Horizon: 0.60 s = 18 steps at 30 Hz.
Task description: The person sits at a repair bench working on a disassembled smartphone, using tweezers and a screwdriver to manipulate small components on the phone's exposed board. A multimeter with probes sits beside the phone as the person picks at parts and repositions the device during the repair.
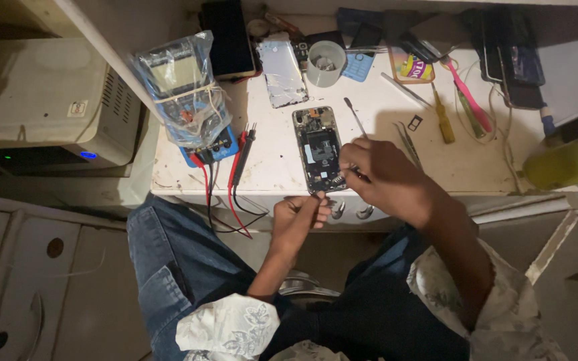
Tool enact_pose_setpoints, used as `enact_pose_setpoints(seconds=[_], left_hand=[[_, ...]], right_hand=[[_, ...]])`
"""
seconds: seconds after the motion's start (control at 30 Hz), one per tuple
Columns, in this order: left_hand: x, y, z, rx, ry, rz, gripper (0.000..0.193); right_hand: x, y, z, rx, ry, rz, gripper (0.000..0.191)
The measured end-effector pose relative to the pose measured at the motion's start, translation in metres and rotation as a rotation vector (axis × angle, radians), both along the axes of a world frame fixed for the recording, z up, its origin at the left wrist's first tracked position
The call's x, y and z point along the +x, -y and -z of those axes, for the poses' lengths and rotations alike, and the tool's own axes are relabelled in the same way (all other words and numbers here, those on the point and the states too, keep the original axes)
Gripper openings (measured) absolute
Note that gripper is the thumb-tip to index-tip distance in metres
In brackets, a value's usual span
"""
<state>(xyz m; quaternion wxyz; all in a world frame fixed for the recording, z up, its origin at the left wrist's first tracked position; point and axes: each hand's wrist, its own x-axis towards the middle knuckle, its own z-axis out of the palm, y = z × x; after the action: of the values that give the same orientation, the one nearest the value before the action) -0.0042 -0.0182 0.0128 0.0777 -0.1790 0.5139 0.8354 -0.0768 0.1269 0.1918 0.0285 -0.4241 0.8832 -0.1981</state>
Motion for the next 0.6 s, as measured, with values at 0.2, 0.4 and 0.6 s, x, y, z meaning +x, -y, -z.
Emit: enact_pose_setpoints(seconds=[0.2,0.4,0.6], left_hand=[[-0.001,0.0,0.005,-0.021,-0.001,-0.008,0.032],[-0.003,0.002,0.005,-0.03,0.015,-0.007,0.031],[-0.002,0.003,0.003,-0.012,-0.011,-0.004,0.032]], right_hand=[[-0.001,0.003,0.004,-0.017,-0.015,-0.006,0.009],[0.003,0.005,0.0,-0.045,-0.02,-0.013,0.009],[-0.002,0.007,-0.008,-0.003,0.005,0.038,0.009]])
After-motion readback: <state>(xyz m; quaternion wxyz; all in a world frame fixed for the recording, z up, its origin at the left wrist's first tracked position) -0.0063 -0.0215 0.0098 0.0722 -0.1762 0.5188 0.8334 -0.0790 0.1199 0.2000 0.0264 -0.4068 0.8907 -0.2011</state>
